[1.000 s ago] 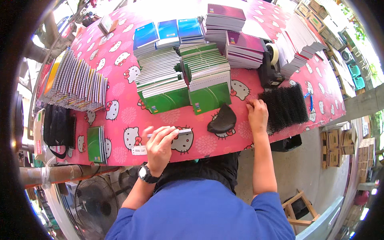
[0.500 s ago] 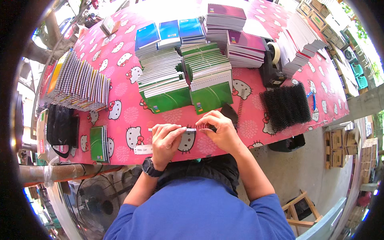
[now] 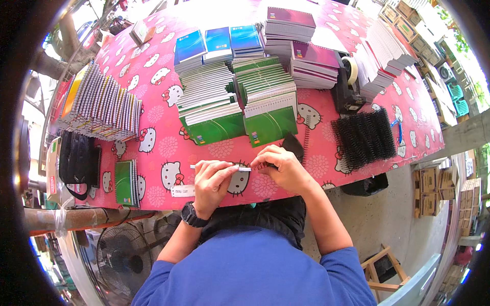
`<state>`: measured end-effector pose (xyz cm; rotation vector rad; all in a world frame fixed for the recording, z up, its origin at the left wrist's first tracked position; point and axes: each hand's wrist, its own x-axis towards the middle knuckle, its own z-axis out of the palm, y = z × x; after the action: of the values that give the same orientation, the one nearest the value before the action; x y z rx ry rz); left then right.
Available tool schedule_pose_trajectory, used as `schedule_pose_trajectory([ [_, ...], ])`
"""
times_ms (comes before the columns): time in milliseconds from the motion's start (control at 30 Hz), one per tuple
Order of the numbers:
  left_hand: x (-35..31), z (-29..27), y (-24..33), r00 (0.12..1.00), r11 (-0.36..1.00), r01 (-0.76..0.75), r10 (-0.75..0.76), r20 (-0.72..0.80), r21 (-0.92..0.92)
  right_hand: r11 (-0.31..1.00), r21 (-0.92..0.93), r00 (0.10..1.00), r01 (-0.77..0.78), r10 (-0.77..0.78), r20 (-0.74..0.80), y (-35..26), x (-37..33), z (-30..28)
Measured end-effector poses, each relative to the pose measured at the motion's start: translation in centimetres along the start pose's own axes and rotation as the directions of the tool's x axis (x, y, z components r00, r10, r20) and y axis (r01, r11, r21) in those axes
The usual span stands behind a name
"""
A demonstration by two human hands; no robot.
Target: The person assembles small notebooks by hand by inserting a plastic spiral spine into the pre-punched holes of a cover and paper stack, then uses a small black tool to trim or crimp the ends of the spine, repeating the process for multiple notebooks.
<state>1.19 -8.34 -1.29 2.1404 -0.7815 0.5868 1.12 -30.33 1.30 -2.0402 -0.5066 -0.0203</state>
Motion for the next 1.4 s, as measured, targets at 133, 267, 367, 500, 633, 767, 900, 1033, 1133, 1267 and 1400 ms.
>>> schedule_pose_trajectory([
  [133,0.2,0.0,0.1,1.0,1.0,0.011,-0.011,0.006,-0.006,0.999,0.0,0.999,0.042,-0.042,-0.025,0.1,-0.2,0.3],
  [267,0.3,-0.1,-0.1,1.0,1.0,0.01,-0.009,0.027,-0.029,0.998,0.012,0.997,0.054,-0.053,-0.049,0.2,-0.1,0.5],
  [367,0.2,-0.2,-0.2,0.999,0.999,0.006,-0.004,0.038,-0.036,0.999,0.016,0.999,0.051,-0.051,0.006,0.3,-0.2,0.3],
  [500,0.2,-0.3,-0.2,0.998,1.0,0.012,-0.012,0.058,-0.011,0.994,0.099,0.991,-0.041,0.029,0.127,0.4,-0.7,0.3],
  [633,1.0,-0.2,1.2,0.993,0.994,0.102,-0.103,0.062,0.026,0.99,-0.138,0.999,-0.014,0.019,0.036,-1.6,0.0,-0.1],
  [767,0.8,1.0,2.3,0.984,0.996,0.055,-0.067,0.163,0.075,0.996,-0.058,0.993,0.072,-0.067,0.097,1.1,-0.9,1.0],
  [900,0.9,0.9,2.6,0.977,0.989,0.106,-0.123,0.172,0.102,0.985,-0.148,0.996,0.088,-0.086,0.024,1.2,-0.7,-0.9],
  [1033,0.4,0.8,2.6,0.971,0.991,0.111,-0.125,0.203,0.079,0.831,-0.473,0.937,-0.292,0.15,-0.315,3.9,-2.8,-2.0],
  [1133,1.3,0.3,3.3,0.977,0.993,0.116,-0.12,0.176,0.033,0.819,-0.506,0.954,-0.27,0.155,-0.258,4.5,-3.4,-1.4],
  [1267,0.7,-0.1,2.2,0.968,0.997,0.074,-0.078,0.24,0.025,0.739,-0.633,0.968,-0.23,0.107,-0.227,4.8,-3.3,-0.9],
  [1400,0.6,-0.2,1.9,0.96,0.998,0.049,-0.059,0.272,0.045,0.786,-0.566,0.966,-0.25,0.16,-0.204,5.1,-3.3,-0.7],
])
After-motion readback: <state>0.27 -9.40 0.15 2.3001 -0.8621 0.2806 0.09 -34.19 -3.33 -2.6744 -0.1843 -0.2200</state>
